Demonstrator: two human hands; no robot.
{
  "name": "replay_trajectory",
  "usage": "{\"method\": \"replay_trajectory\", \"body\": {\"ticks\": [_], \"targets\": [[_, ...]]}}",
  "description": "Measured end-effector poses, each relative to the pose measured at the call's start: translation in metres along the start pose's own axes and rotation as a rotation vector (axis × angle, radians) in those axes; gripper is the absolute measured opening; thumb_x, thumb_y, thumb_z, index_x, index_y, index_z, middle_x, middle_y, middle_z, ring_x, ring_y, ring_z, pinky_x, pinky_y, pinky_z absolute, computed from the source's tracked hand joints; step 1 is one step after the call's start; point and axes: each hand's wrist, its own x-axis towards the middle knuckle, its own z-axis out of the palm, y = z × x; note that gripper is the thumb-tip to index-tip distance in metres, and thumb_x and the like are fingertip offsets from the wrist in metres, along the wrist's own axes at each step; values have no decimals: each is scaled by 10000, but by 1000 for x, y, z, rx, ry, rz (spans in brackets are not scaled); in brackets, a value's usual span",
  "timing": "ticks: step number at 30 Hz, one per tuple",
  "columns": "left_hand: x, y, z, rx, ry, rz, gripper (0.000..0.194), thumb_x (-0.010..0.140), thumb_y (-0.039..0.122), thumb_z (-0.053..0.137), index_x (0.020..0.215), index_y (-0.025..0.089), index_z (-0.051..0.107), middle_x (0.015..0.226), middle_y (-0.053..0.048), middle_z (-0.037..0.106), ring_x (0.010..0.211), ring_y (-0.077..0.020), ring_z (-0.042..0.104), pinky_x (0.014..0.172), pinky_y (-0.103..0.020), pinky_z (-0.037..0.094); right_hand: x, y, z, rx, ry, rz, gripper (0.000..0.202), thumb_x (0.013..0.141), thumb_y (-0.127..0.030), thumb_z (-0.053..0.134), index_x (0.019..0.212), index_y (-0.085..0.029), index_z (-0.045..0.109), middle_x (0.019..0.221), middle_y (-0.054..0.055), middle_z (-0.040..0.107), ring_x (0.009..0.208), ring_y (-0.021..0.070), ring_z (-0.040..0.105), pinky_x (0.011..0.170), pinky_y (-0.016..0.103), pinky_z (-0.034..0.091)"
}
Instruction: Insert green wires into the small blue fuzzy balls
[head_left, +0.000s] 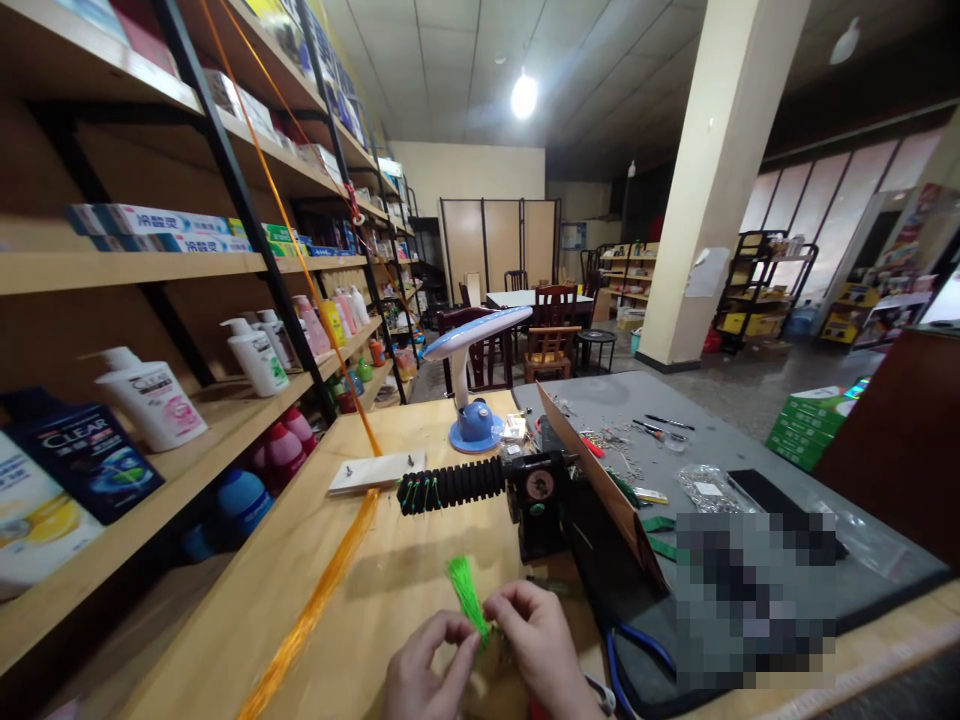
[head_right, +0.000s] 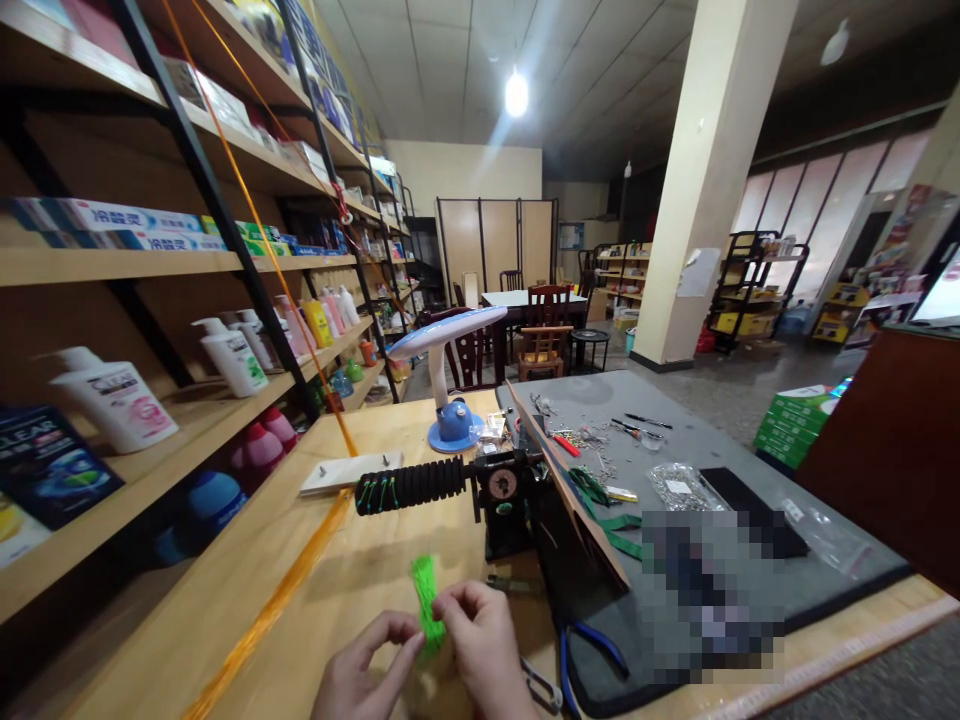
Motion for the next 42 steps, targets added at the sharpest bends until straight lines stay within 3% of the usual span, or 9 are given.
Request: {"method": "replay_trajectory", "body": {"ticks": [4,7,16,20,25,28,32,36,42], "targets": [[-1,-3,1,8,58,-52,360,834,550,618,683,227,668,617,10,687,615,-185,679,614,-222,538,2,2,-4,146,11,69,553,646,-641,784,868,-134,787,795,112,765,771,220,664,695,269,488],[-3,-5,2,21,126,-71,345,817,543,643,683,226,670,613,8,698,610,-193,685,622,-229,550,-1,13,-2,245,57,175,693,570,-686,809,1001,-145,763,869,121,763,756,208,662,583,227,469],[-16,4,1,207,193,40,143,880,278,607,778,241,701,731,-28,754,717,-216,717,666,-274,554,-19,28,30,233,-37,114,470,618,-590,840,719,-145,728,663,34,693,552,122,529,488,196,401],[-26,9,-22,301,176,87,55,856,238,661,889,252,702,822,-40,771,789,-226,719,720,-297,555,-19,23,35,242,-94,78,404,696,-543,815,746,-155,714,754,48,711,642,138,576,554,200,450],[-53,-4,-81,488,241,-49,109,892,258,586,958,233,669,905,-81,749,839,-254,703,755,-333,544,-18,14,32,308,-107,182,457,700,-595,792,775,-185,605,747,62,706,708,194,653,476,198,463],[-68,-24,-103,666,112,-215,254,844,266,603,1087,215,655,976,-105,753,917,-302,700,810,-394,537,-15,12,31,324,-182,236,508,686,-641,778,774,-205,533,579,-14,631,478,123,563,379,168,400],[-78,-47,-105,781,13,-354,289,831,162,501,1075,184,653,1020,-143,753,993,-336,685,874,-466,497,-17,13,35,258,-275,261,585,634,-722,756,729,-206,498,454,-90,498,331,43,359,312,136,278],[-74,-54,-109,527,112,-443,215,828,234,505,968,192,662,901,-145,749,899,-346,694,814,-471,510,-25,19,40,239,-277,269,598,621,-740,747,726,-209,494,470,-97,485,343,31,328,322,132,254],[-61,-23,-96,-400,244,-684,284,706,395,757,889,187,694,795,-43,713,764,-219,657,711,-303,520,-34,29,42,203,-324,296,605,632,-755,726,771,-214,493,480,-77,556,334,44,378,328,138,268]]}}
